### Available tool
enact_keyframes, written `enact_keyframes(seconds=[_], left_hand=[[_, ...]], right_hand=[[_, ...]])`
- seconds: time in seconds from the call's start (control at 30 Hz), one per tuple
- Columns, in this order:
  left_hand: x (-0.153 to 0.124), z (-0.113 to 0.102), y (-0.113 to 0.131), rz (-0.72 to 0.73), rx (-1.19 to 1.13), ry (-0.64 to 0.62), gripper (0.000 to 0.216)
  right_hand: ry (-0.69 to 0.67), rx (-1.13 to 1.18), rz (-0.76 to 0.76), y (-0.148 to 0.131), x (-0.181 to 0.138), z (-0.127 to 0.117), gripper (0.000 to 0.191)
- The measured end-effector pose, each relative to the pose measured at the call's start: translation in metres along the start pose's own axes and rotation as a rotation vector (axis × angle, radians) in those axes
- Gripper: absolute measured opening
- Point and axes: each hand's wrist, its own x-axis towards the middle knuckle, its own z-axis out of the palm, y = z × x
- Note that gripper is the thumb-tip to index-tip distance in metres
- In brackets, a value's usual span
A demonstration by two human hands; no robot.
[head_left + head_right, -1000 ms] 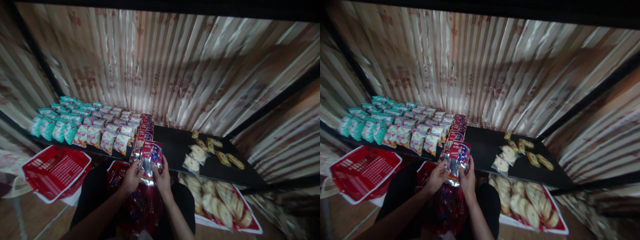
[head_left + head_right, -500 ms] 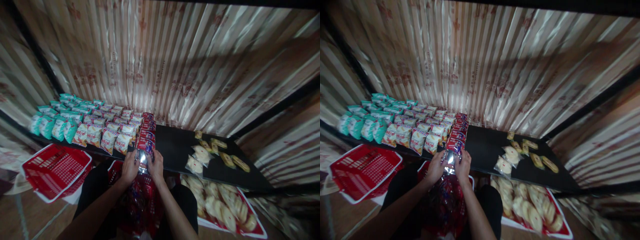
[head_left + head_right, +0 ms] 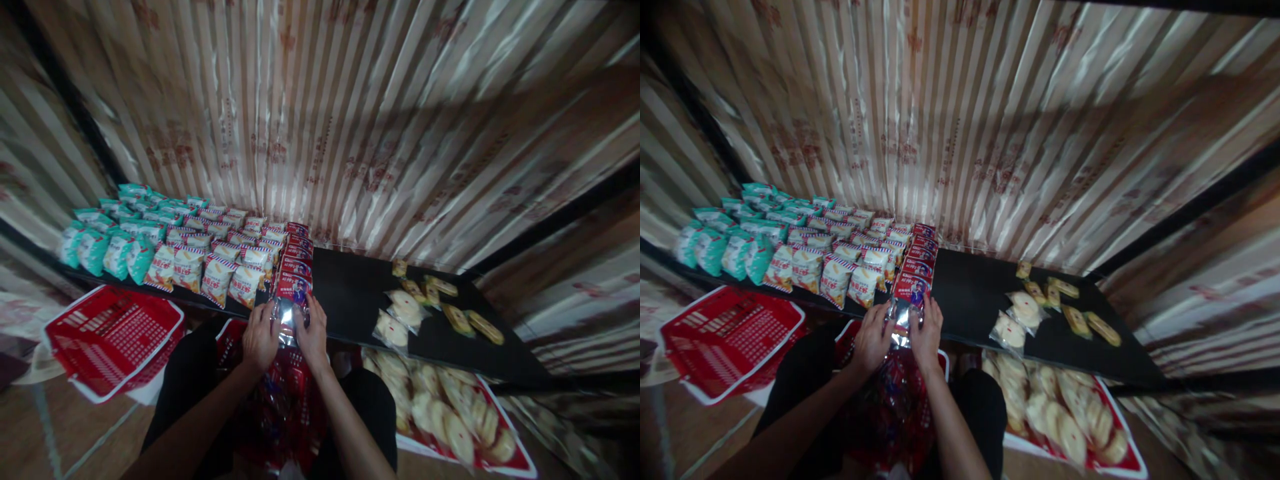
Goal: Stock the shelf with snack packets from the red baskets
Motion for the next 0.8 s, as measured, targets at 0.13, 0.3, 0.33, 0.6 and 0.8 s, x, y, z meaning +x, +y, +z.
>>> enact_keyframes(seconds=[0.13, 0.3, 0.33, 0.6, 0.8], left_hand=[[-0.004, 0.0, -0.002, -0.008, -0.047, 0.016, 0.04], [-0.022, -0.003, -0.008, -0.024, -0.148, 0.099, 0.037], [-0.029, -0.003, -0.012, -0.051, -0.163, 0.105, 0.036], [-0.09, 0.016, -0.059, -0.221, -0.178, -0.098, 0.03], [-0.107, 0.041, -0.081, -0.308, -0.054, -0.405, 0.046]], right_hand=[[0.012, 0.045, 0.034, -0.002, -0.004, -0.002, 0.053], [0.081, 0.149, 0.14, -0.008, -0.018, -0.012, 0.056], [0.102, 0.178, 0.183, -0.01, -0.024, -0.015, 0.056], [0.191, 0.245, 0.375, 0.006, -0.099, -0.022, 0.046], [-0.005, 0.116, 0.412, 0.041, -0.134, 0.019, 0.038]])
